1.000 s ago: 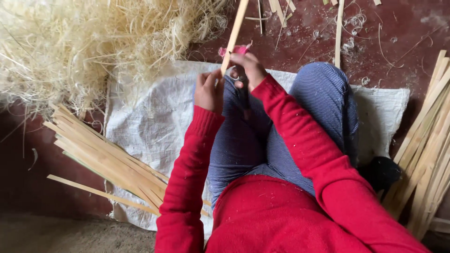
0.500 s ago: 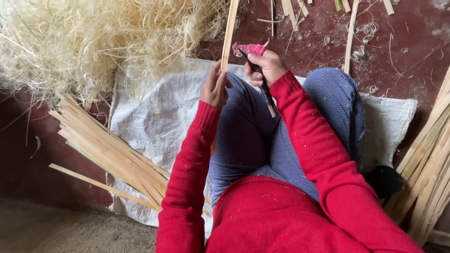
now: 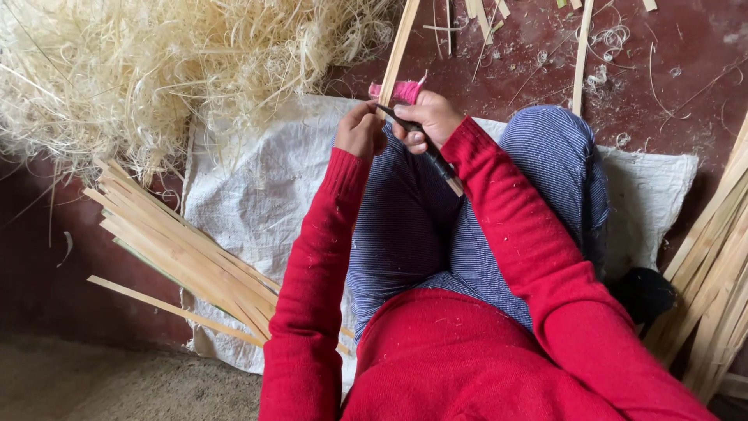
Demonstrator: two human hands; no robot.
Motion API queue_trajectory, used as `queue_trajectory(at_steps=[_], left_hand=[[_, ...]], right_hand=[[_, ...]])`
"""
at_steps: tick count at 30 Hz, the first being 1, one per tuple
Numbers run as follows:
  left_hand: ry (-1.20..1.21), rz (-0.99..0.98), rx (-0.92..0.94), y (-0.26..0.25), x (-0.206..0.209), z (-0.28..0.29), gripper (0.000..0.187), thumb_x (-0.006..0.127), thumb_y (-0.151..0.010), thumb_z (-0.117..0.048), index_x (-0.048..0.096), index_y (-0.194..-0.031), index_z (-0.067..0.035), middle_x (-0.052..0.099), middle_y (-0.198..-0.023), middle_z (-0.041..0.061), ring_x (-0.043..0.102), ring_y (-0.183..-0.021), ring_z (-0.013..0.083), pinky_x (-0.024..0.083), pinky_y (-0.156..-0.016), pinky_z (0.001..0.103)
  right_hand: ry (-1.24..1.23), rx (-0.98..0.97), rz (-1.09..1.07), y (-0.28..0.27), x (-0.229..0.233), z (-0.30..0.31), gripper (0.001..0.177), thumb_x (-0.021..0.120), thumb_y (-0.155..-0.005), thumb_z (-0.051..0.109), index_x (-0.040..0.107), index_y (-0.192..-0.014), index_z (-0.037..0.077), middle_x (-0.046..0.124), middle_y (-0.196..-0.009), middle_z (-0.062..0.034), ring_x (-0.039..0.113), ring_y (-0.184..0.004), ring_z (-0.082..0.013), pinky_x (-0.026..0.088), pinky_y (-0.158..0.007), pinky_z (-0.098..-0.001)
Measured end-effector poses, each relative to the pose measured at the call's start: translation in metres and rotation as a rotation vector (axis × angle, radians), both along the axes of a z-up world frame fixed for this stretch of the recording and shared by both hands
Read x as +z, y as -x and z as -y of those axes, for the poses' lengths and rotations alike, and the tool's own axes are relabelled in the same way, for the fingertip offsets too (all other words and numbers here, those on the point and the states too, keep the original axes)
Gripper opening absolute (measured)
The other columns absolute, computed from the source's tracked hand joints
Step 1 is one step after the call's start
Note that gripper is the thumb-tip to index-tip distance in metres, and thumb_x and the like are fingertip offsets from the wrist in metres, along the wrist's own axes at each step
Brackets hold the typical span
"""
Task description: Shaving thin strips of wood using a small knife while sitting on the floor
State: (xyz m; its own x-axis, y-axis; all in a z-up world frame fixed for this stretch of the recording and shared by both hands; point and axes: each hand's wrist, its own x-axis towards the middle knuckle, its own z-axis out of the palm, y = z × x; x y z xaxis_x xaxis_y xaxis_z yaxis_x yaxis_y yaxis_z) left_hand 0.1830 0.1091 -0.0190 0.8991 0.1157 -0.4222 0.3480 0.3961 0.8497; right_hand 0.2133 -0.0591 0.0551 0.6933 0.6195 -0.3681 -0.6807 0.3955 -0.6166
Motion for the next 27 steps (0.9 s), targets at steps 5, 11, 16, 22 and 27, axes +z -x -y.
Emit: queue_trajectory(at_steps=[5,11,16,22,27], left_hand=[[0.04,-0.018,0.094,-0.001,0.009,0.007,0.035,0.055,-0.08,0.001,0.07,-0.111,0.003,0.043,-0.054,0.014,0.058,-0.039,0.0293,0.044,-0.031,0.035],[-0.227,0.033,-0.032,0.011,0.014,0.002,0.003,0.074,-0.082,-0.002,0.076,-0.084,-0.002,0.049,-0.052,0.01,0.058,-0.039,0.019,0.041,-0.03,0.028],[-0.392,0.077,-0.106,0.008,0.02,0.0,0.01,0.083,-0.082,-0.012,0.077,-0.078,-0.006,0.057,-0.05,0.011,0.061,-0.038,0.0178,0.044,-0.029,0.025],[-0.525,0.126,-0.175,0.015,0.049,0.006,0.035,0.082,-0.089,-0.025,0.06,-0.062,-0.017,0.045,-0.054,-0.009,0.033,-0.052,0.0021,0.023,-0.046,0.024],[-0.516,0.033,-0.153,0.019,0.067,0.006,0.047,0.086,-0.085,-0.024,0.049,-0.056,-0.018,0.039,-0.052,-0.008,0.03,-0.048,0.0038,0.021,-0.043,0.026]], right_hand=[[0.02,0.035,-0.001,0.005,0.05,0.0,0.006,0.062,-0.099,0.005,0.057,-0.097,0.003,0.06,-0.066,-0.0151,0.045,-0.041,-0.0069,0.036,-0.031,-0.021],[0.049,0.083,-0.043,-0.005,-0.009,0.001,0.007,0.066,-0.1,0.007,0.061,-0.104,0.007,0.06,-0.066,-0.0115,0.043,-0.04,-0.0058,0.036,-0.032,-0.0209],[0.065,0.138,-0.05,-0.009,-0.006,0.009,0.003,0.065,-0.1,0.009,0.063,-0.099,0.009,0.06,-0.065,-0.0096,0.044,-0.041,-0.0054,0.037,-0.033,-0.0205],[0.13,0.251,-0.056,-0.016,0.0,0.018,0.032,0.057,-0.101,0.014,0.065,-0.132,0.011,0.058,-0.068,-0.0084,0.041,-0.042,-0.0071,0.035,-0.035,-0.0214],[0.153,0.268,-0.018,-0.014,-0.002,0.016,0.015,0.057,-0.101,0.013,0.061,-0.114,0.006,0.057,-0.069,-0.0092,0.04,-0.042,-0.0078,0.034,-0.034,-0.0221]])
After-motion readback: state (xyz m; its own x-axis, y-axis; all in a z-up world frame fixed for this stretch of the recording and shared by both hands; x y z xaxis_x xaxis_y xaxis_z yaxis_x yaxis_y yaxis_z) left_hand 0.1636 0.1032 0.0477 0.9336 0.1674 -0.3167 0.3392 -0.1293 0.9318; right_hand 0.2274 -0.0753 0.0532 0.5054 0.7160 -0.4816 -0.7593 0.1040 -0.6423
